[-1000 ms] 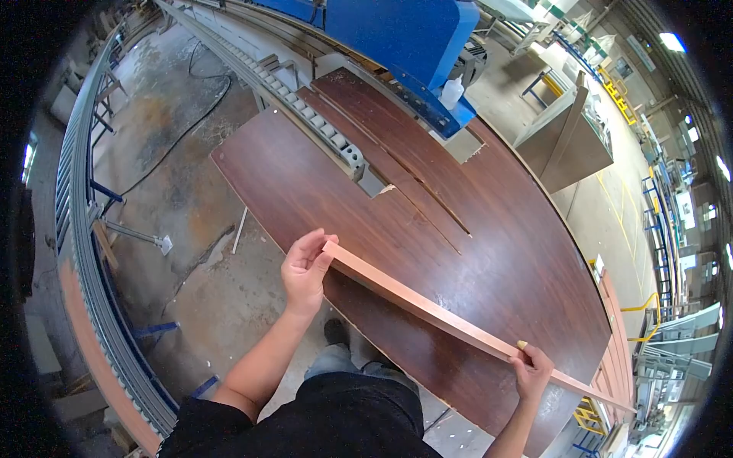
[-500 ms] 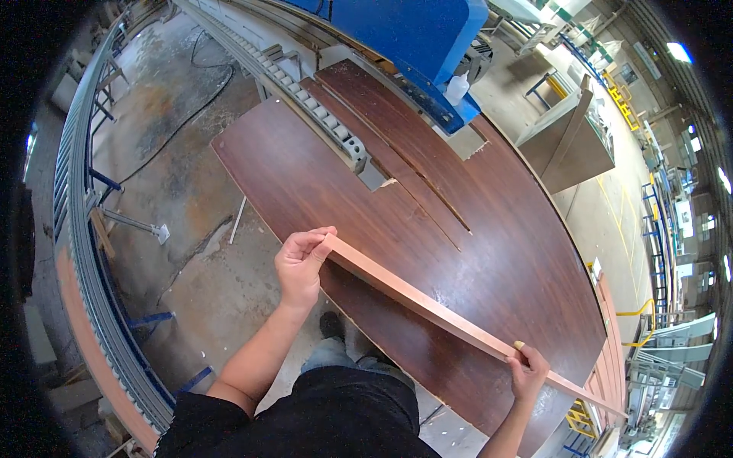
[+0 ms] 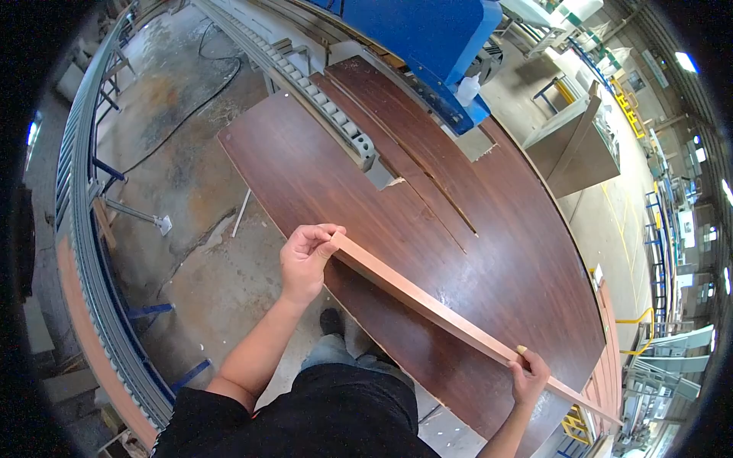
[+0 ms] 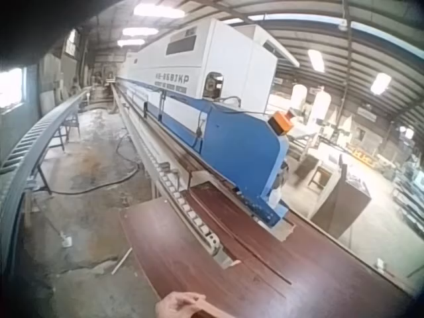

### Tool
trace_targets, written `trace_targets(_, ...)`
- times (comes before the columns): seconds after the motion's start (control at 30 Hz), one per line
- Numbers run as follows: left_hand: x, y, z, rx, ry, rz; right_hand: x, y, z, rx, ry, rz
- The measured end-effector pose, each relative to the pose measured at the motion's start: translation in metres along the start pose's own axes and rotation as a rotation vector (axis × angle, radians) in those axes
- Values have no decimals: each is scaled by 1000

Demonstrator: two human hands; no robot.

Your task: Moving and sorting curved wooden planks between stacks and work surfaces in a manufacturing facility.

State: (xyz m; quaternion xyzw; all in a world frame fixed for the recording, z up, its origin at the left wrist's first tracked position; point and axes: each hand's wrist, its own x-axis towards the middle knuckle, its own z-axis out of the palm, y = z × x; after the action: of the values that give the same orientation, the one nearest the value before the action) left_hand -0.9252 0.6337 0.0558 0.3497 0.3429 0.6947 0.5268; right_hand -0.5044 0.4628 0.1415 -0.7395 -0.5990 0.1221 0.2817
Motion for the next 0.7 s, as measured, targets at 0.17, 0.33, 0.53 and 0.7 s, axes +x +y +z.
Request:
trace_targets(0.17, -3, -3, 0, 23, 18, 40, 0, -2, 0, 0, -3, 6)
trace_targets(0.33, 3, -2, -8, 14, -52, -20, 0, -3, -1, -8, -5, 15)
trace_targets(0.53, 17, 2, -22, 14, -126, -105, 0, 0, 0, 7, -7, 24)
trace_targets(0.7, 22, 4, -23, -113, -87, -238, -1, 2, -1, 5, -9, 25)
